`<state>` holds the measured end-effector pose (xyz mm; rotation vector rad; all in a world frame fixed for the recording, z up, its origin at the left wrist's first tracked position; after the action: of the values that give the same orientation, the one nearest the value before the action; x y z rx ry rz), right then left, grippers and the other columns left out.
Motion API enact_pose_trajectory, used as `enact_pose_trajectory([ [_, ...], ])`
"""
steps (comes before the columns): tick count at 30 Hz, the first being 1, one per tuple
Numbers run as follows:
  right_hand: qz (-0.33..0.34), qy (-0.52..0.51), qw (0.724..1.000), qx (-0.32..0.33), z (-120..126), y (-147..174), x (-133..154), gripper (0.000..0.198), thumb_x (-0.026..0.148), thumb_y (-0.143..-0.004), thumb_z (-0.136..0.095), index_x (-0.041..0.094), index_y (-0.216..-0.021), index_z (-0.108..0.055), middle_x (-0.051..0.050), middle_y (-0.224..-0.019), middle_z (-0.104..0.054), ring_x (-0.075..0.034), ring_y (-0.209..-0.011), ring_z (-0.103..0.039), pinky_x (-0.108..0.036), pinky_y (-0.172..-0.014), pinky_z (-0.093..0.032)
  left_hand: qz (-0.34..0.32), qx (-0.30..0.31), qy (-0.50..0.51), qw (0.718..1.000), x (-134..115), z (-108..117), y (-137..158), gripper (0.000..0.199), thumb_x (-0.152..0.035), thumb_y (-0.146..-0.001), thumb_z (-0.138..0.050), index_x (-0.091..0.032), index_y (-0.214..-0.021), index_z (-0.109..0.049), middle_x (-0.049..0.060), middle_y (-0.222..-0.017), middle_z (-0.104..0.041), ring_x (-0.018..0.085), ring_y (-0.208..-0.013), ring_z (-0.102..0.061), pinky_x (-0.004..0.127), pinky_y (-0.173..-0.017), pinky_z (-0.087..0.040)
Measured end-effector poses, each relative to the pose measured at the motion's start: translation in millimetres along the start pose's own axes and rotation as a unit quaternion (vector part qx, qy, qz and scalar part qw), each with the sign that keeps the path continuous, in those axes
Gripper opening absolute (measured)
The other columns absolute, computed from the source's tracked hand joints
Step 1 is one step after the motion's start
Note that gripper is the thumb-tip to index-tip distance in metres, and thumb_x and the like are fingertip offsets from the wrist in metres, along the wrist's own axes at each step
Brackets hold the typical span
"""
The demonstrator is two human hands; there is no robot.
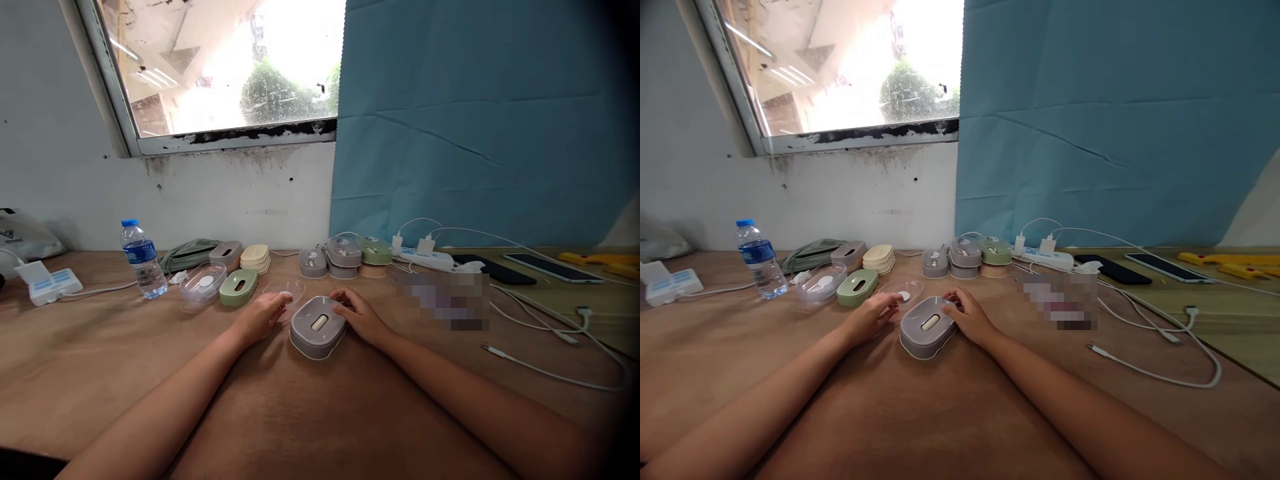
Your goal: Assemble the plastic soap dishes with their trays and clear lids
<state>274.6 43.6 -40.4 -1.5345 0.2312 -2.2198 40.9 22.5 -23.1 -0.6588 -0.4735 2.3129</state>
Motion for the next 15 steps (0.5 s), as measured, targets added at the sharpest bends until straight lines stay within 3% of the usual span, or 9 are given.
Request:
enact_pose_trajectory([
  [4,0.003,0.004,1.0,0.0,-0.3,0.4,0.5,0.02,0.028,-0.07,-0.053,0.019,-0.087,-0.054,-0.003,-0.087,-0.056,-0.017,-0.082,-0.052,-0.031,-0.074,-0.043,-0.062,-0.034,-0.083,0.994,4.5,33.3,-2.1,0.024,-0.016,-0.082,-0.039,-0.023,-0.097,-0.056,0.005,-0.09,-0.061,0.02,-0.088,-0.053,0.035,-0.085,-0.038],
  [10,0.005,0.01,1.0,0.0,-1.0,-0.9,-1.2,0.021,0.028,-0.069,-0.054,0.018,-0.087,-0.054,-0.003,-0.087,-0.055,-0.018,-0.084,-0.052,-0.03,-0.074,-0.043,0.049,-0.201,-0.159,0.965,35.9,106.4,20.2,0.018,-0.025,-0.08,-0.043,-0.022,-0.095,-0.053,0.006,-0.093,-0.06,0.021,-0.089,-0.055,0.033,-0.082,-0.041],
  [15,0.0,0.008,1.0,-0.001,-0.7,-0.5,-0.4,0.02,0.028,-0.069,-0.054,0.018,-0.087,-0.054,-0.002,-0.086,-0.055,-0.018,-0.083,-0.052,-0.031,-0.074,-0.043,0.129,-0.16,-0.143,0.968,70.4,132.4,49.1,0.02,-0.034,-0.075,-0.047,-0.023,-0.091,-0.052,0.004,-0.084,-0.061,0.019,-0.078,-0.058,0.028,-0.071,-0.044],
])
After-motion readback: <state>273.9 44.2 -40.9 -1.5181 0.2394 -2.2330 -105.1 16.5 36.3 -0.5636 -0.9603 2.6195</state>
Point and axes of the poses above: each hand's wrist, its own y-axis away from the middle knuckle, its own z-axis out of the back of the hand, x = y × z, the point moved 2 cm from there along -y, towards the middle knuckle
